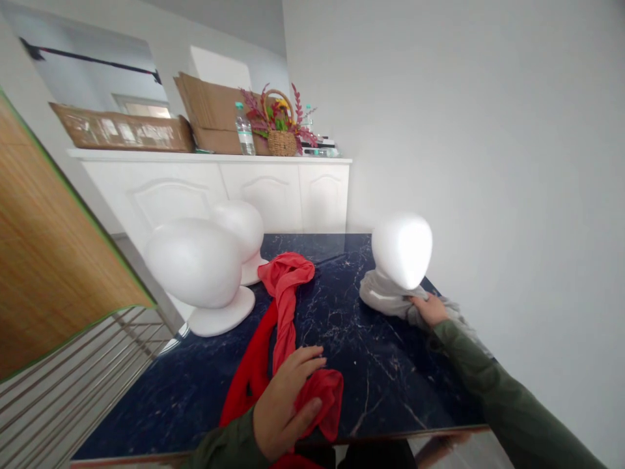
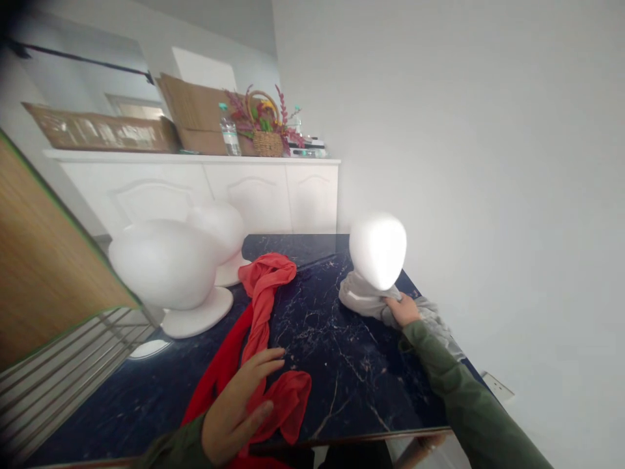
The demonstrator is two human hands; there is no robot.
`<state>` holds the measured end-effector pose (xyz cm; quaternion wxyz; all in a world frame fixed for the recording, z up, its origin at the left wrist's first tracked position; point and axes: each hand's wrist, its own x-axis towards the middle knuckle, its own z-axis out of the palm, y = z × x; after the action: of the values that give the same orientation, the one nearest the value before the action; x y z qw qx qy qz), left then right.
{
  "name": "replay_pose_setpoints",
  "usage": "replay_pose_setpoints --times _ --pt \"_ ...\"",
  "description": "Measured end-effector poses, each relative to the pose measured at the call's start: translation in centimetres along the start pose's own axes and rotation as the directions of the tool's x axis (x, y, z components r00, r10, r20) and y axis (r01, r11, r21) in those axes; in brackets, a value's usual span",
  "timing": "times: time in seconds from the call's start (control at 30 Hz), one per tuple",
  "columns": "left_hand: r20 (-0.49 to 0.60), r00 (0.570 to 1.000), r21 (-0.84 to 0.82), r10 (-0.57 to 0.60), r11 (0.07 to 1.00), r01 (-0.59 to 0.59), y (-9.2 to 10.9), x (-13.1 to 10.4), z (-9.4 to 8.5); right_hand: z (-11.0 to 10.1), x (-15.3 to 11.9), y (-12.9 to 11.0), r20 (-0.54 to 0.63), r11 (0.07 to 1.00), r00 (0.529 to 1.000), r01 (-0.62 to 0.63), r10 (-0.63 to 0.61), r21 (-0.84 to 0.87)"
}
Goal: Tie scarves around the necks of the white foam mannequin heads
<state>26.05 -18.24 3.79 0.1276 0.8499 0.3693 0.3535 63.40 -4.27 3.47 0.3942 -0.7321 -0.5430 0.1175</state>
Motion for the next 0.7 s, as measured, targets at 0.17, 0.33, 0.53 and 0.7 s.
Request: replay_pose_setpoints --times 0.17,0.33,0.53,0.7 --pt "0.213 0.976 -0.028 0.048 0.999 -0.043 3.6 2.7 2.5 -1.6 -10.5 -1.6 0.217 0.983 0.965 0.119 -0.148 0.142" --pt "0.404 0.890 -0.108 0.209 0.978 -0.180 6.8 3.3 4.6 -2.4 -17.2 -3.6 0.218 0.976 0.962 0.126 -0.164 0.177" --pt "0.304 0.952 0.101 0.042 0.992 -0.076 8.1 3.2 7.6 -2.6 -20.8 -5.1 0.231 0.985 0.961 0.130 -0.154 0.116" --pt "0.307 0.947 0.229 -0.097 0.973 0.025 7.9 3.2 8.7 -3.3 -22.9 -5.6 0.429 0.990 0.895 0.082 -0.123 0.112"
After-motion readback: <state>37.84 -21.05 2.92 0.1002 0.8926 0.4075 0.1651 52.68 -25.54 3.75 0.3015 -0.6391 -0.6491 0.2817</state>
